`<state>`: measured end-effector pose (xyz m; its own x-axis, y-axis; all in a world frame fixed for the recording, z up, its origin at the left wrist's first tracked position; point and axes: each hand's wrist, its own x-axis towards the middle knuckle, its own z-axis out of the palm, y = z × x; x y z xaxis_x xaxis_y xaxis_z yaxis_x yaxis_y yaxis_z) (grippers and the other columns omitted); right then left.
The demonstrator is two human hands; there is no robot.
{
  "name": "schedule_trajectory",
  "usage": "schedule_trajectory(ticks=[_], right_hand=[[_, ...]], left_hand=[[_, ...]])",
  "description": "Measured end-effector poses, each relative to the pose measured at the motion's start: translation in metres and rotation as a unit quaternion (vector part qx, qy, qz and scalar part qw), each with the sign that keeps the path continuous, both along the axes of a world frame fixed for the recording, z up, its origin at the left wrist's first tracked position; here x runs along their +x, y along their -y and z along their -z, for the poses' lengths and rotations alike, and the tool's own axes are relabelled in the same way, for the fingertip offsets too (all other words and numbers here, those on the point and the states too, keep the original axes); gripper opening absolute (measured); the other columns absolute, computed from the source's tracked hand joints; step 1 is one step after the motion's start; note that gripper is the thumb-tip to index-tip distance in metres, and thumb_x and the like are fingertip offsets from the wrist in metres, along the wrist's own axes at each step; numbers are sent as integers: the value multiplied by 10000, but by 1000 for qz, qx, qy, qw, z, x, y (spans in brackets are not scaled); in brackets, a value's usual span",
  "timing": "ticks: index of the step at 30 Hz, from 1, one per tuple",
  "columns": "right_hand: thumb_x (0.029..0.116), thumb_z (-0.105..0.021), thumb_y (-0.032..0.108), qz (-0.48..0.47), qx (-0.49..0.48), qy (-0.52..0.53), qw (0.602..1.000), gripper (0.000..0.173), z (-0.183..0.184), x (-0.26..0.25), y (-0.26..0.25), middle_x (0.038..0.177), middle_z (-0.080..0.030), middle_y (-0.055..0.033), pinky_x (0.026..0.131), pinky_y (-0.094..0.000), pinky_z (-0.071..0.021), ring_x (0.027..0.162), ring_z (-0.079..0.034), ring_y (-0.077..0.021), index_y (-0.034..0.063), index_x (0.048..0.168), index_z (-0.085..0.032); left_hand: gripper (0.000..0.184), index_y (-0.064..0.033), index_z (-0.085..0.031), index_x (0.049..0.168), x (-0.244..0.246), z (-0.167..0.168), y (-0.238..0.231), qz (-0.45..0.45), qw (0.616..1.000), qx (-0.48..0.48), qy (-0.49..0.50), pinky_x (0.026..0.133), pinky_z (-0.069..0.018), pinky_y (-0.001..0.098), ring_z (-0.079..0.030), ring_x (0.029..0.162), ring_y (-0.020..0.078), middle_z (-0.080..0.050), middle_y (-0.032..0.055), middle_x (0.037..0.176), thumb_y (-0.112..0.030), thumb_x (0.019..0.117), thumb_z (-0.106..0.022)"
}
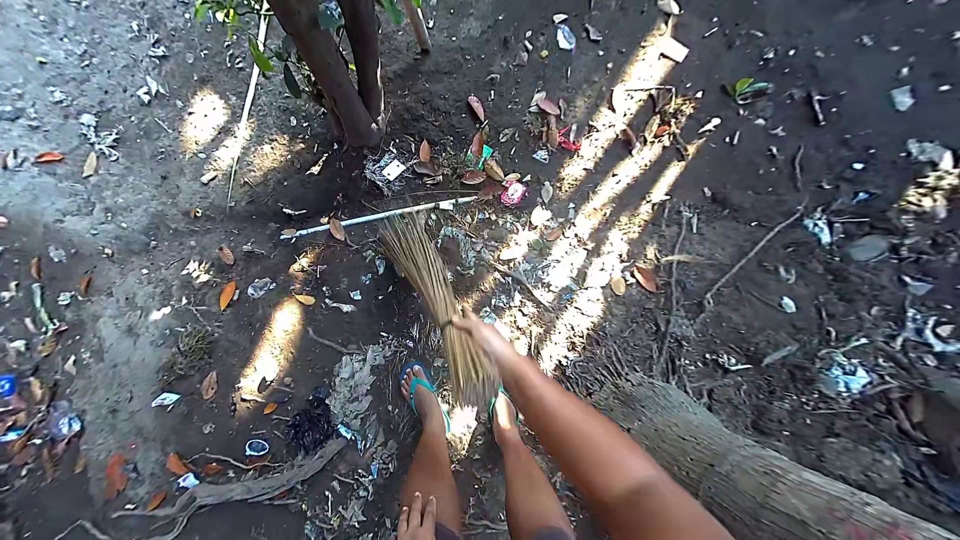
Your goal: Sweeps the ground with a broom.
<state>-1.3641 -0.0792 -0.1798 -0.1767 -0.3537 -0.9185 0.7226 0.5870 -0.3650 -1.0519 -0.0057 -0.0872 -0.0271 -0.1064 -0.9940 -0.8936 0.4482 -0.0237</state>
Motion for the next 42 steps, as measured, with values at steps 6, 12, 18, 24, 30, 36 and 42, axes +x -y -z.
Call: schedule_trajectory(ticks=[6,12,18,24,30,36,42], right_hand=[[1059,-536,276,206,9,-191,960,757,85,-62,54,1586,-403,-181,1059,-521,-495,1342,-538,-314,178,1656,-81],[1070,-507,238,143,-52,-106,983,796,-16,-3,-14,1675,-255,-132,978,-460,-550,1273,-593,-252,313,1657,25],[1110,-374,299,254,11,-15,967,370,-29,-61,-68,939,-675,-131,658,-357,-585,764,-675,-193,36,1327,-517],[1081,-495,245,177,49,-219,958,762,31,-67,-81,1644,-289,-215,1089,-537,-465,1388,-492,-344,166,1660,-7],[1084,-456,242,127,29,-71,989,683,-90,-21,-199,1641,-340,-111,976,-410,-551,1249,-611,-214,242,1662,-92],[1104,-450,283,134,139,-170,966,630,-39,-104,-212,1548,-439,-219,1101,-459,-454,1363,-514,-288,77,1634,-177],[1018,-607,250,230,55,-212,948,958,-31,-82,-227,1622,-315,-215,988,-486,-553,1276,-590,-304,269,1643,119]], left_hand=[[885,-174,-432,1585,11,3,1,-8,1000,-9,-7,1167,-357,594,-341,1523,359,-349,84,1670,-639,871,-672],[910,-201,-411,1598,4,2,6,2,1000,-10,3,1157,-374,583,-338,1527,334,-324,53,1685,-668,859,-667],[933,-194,-391,1607,-5,-1,11,18,1000,-21,-4,1161,-372,584,-348,1522,332,-311,64,1690,-666,855,-680],[944,-201,-378,1614,-4,2,-4,36,999,-30,6,1159,-374,584,-357,1518,326,-303,59,1693,-669,853,-683],[946,-216,-381,1612,-17,2,-18,53,998,-42,13,1154,-377,580,-357,1517,316,-303,48,1693,-656,837,-699],[966,-229,-344,1628,-28,2,-31,75,996,-51,19,1142,-388,577,-348,1520,313,-287,32,1700,-663,839,-693],[960,-262,-342,1627,-22,12,-47,88,994,-66,27,1151,-384,566,-335,1528,284,-274,11,1705,-693,834,-669]])
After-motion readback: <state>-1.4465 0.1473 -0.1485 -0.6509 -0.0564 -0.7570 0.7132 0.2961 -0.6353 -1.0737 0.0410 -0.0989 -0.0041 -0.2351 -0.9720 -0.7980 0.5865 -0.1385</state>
